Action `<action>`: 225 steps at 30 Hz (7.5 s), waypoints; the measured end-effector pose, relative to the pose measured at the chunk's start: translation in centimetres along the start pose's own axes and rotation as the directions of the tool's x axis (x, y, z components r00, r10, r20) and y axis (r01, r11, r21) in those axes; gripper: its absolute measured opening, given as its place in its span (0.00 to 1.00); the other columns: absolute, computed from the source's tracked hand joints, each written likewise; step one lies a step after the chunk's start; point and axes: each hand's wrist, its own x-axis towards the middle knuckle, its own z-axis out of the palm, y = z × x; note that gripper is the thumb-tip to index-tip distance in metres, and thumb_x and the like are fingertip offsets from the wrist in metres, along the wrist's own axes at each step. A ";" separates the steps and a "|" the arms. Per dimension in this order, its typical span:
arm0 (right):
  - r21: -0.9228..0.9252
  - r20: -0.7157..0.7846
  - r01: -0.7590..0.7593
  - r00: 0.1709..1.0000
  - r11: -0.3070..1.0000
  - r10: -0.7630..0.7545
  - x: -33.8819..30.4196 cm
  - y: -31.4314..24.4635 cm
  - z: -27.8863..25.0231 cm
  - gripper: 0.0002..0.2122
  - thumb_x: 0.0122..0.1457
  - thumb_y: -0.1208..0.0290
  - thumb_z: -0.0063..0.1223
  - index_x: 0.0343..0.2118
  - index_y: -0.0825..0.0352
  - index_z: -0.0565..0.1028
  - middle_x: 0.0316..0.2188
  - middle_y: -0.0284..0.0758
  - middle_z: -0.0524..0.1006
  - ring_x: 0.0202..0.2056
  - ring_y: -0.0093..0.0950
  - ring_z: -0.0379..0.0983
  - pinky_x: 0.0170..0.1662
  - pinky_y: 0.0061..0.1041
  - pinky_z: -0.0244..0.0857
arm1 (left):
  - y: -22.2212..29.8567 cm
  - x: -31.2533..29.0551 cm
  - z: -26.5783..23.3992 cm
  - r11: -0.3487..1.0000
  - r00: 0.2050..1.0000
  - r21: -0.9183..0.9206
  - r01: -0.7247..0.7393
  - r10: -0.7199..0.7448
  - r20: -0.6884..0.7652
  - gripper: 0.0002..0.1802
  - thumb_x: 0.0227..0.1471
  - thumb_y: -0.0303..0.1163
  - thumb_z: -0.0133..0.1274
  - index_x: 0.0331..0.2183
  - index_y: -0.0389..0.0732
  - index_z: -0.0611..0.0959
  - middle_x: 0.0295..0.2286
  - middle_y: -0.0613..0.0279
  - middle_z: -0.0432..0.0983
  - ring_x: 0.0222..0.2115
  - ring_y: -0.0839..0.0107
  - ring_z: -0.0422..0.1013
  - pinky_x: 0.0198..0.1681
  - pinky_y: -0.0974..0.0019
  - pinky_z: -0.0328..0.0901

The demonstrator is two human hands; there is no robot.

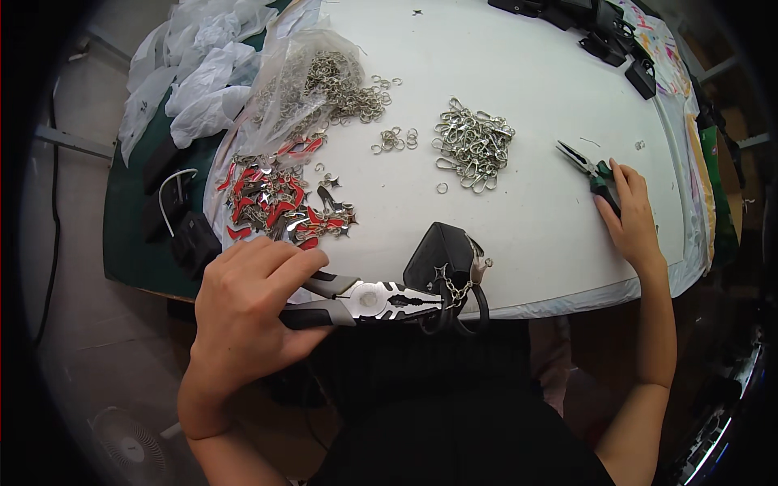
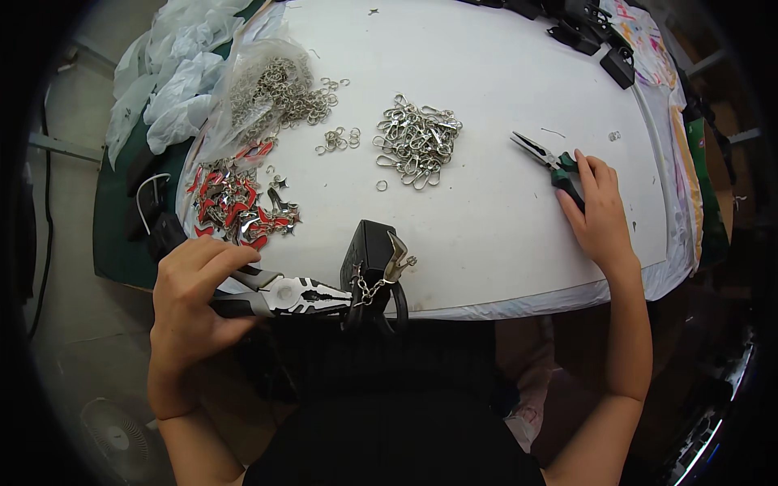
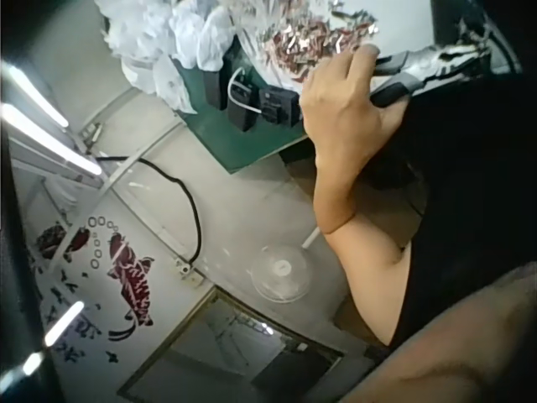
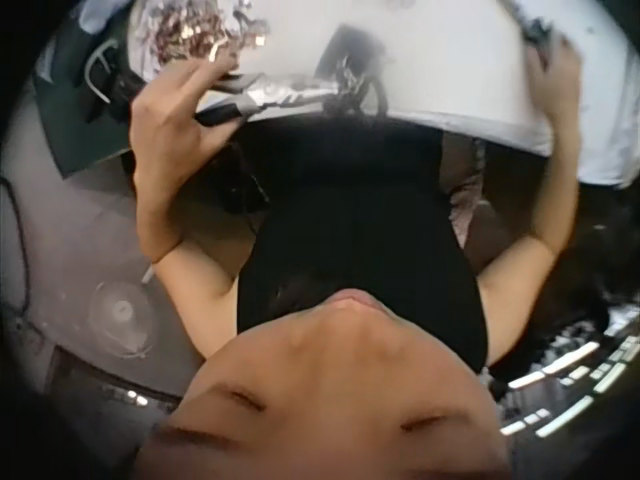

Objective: The person attaches metal clips and star-shaped charms to small black cases using pliers and their hands, then sets the completed items aside.

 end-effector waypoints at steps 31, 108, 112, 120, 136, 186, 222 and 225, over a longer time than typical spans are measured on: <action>0.408 0.120 0.340 0.900 0.847 -0.419 -2.6 -15.0 -7.0 0.31 0.36 0.65 0.72 0.44 0.73 0.71 0.35 0.42 0.73 0.30 0.37 0.71 0.31 0.33 0.67 | -1.0 -2.5 1.1 0.991 0.974 0.097 -0.089 0.107 -0.198 0.33 0.17 0.38 0.67 0.34 0.35 0.83 0.30 0.56 0.79 0.29 0.58 0.76 0.31 0.60 0.70; 0.465 -0.033 0.327 0.935 0.823 -0.354 14.3 -18.8 6.1 0.05 0.57 0.70 0.57 0.33 0.63 0.80 0.28 0.33 0.77 0.36 0.32 0.70 0.44 0.31 0.62 | -6.7 -24.4 -2.3 0.618 0.710 -0.351 0.704 -0.625 0.324 0.25 0.26 0.31 0.73 0.34 0.37 0.87 0.33 0.59 0.79 0.35 0.65 0.73 0.41 0.64 0.65; 0.550 0.190 0.135 0.941 0.824 -0.281 13.8 -19.0 3.8 0.03 0.56 0.75 0.57 0.30 0.70 0.78 0.30 0.38 0.79 0.30 0.33 0.74 0.35 0.27 0.67 | -5.5 -16.0 -2.5 0.662 0.847 -0.531 0.530 -0.445 0.290 0.31 0.27 0.34 0.74 0.39 0.36 0.84 0.37 0.55 0.79 0.39 0.60 0.74 0.44 0.62 0.66; 0.671 0.108 0.188 0.932 0.717 -0.345 12.0 -16.2 1.5 0.04 0.55 0.80 0.55 0.33 0.71 0.79 0.29 0.38 0.79 0.30 0.32 0.76 0.36 0.26 0.69 | -5.1 7.1 0.7 0.734 0.974 -0.674 0.080 0.087 0.210 0.19 0.40 0.31 0.69 0.37 0.34 0.84 0.34 0.58 0.81 0.36 0.68 0.75 0.41 0.67 0.67; 0.715 -0.164 0.311 0.945 0.626 -0.282 6.9 -14.9 1.5 0.05 0.54 0.80 0.55 0.34 0.69 0.76 0.29 0.35 0.76 0.31 0.32 0.74 0.33 0.28 0.70 | -14.5 45.5 11.9 0.368 0.463 -0.631 0.683 -0.886 -0.017 0.52 0.33 0.58 0.71 0.52 0.32 0.72 0.55 0.44 0.62 0.59 0.50 0.55 0.56 0.53 0.62; 0.922 -0.146 0.140 0.989 0.362 -0.013 6.3 -13.9 2.2 0.04 0.56 0.81 0.58 0.35 0.71 0.78 0.29 0.33 0.79 0.29 0.21 0.75 0.34 0.19 0.70 | 1.9 12.5 9.8 0.976 0.991 -0.216 -0.013 0.041 0.125 0.09 0.45 0.26 0.61 0.29 0.34 0.79 0.32 0.53 0.74 0.34 0.56 0.72 0.36 0.59 0.68; 0.916 0.326 -0.359 0.926 -0.181 -0.189 5.2 -14.3 1.0 0.06 0.58 0.76 0.59 0.37 0.71 0.79 0.30 0.32 0.80 0.31 0.17 0.74 0.36 0.17 0.69 | 3.8 9.9 7.4 0.101 0.949 -0.971 0.215 -0.255 0.184 0.07 0.51 0.19 0.60 0.35 0.32 0.80 0.32 0.59 0.80 0.35 0.75 0.76 0.42 0.72 0.72; 0.914 0.332 -0.368 0.921 -0.172 -0.205 5.1 -14.4 0.7 0.06 0.58 0.76 0.59 0.37 0.71 0.79 0.30 0.32 0.80 0.32 0.17 0.75 0.36 0.17 0.69 | 3.7 9.9 7.7 0.107 0.953 -0.979 0.174 -0.269 0.140 0.07 0.51 0.18 0.59 0.34 0.32 0.80 0.33 0.59 0.80 0.36 0.76 0.76 0.43 0.72 0.72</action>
